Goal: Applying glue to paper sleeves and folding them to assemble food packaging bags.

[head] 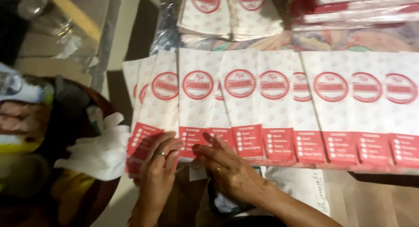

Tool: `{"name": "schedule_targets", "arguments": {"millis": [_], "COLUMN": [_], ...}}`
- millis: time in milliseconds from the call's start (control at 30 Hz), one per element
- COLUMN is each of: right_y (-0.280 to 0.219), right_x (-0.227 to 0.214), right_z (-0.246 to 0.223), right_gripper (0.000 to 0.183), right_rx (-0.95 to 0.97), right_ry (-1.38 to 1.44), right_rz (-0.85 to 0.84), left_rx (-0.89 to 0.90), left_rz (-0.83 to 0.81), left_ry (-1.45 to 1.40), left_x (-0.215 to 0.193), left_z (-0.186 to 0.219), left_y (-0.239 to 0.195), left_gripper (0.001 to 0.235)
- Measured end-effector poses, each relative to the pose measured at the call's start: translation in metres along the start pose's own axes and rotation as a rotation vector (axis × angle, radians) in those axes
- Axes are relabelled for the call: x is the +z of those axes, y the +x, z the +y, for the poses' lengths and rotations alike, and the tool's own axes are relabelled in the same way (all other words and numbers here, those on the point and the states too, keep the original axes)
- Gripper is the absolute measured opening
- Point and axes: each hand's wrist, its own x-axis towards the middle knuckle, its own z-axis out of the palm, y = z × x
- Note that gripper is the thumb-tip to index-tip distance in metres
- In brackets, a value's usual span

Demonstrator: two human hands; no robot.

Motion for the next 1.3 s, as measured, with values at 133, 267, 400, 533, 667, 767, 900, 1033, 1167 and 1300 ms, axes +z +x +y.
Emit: {"name": "schedule_targets", "arguments": {"millis": [133, 267, 400, 533, 667, 767, 900, 1033, 1167, 1300], "right_y": [0.002, -0.002, -0.025, -0.072, -0.173, -0.186, -0.171, -0.17, -0.138, -0.134], "right_x": [-0.003, -0.015, -0.039, -0.08, -0.176, -0.247, -0.283, -0.258, -0.22, -0.198], "right_z": [-0.003, -0.003, -0.002, 0.02, 0.092, 0.082, 0.06, 0.065, 0.044, 0.043], "right_gripper": [0.026, 0.017, 0.005, 0.033, 0.079, 0.076, 0.078, 0.065, 0.066, 0.071], "right_rx": [0.089, 0.118, 0.176, 0.711, 0.772, 1.111, 1.531, 1.363, 1.042, 0.959], "right_ry": [0.119, 0.14, 0.201, 1.255, -0.481, -0.815, -0.732, -0.852, -0.884, -0.602], "right_rz": [0.083, 0.189, 0.264, 0.646, 0.6, 0.44, 0.257, 0.095, 0.074, 0.159], "left_rx": [0.062, 0.201, 0.257, 0.3, 0.095, -0.224, -0.43, -0.433, -0.333, -0.398], "left_rz": [-0.055, 0.041, 0.103, 0.045, -0.081, -0.329, -0.522, -0.579, -0.549, -0.403], "left_ry": [-0.031, 0.089, 0.048, 0.249, 0.372, 0.463, 0.489, 0.453, 0.349, -0.06], "left_x": [0.006, 0.019, 0.032, 0.045, 0.081, 0.095, 0.115, 0.135, 0.171, 0.16], "left_z": [0.004, 0.028, 0.038, 0.038, 0.037, 0.053, 0.076, 0.105, 0.114, 0.141], "left_y": [-0.003, 0.009, 0.021, 0.041, 0.044, 0.06, 0.084, 0.094, 0.083, 0.089], "left_gripper": [0.022, 0.016, 0.009, 0.017, 0.063, 0.08, 0.085, 0.088, 0.083, 0.08]}}
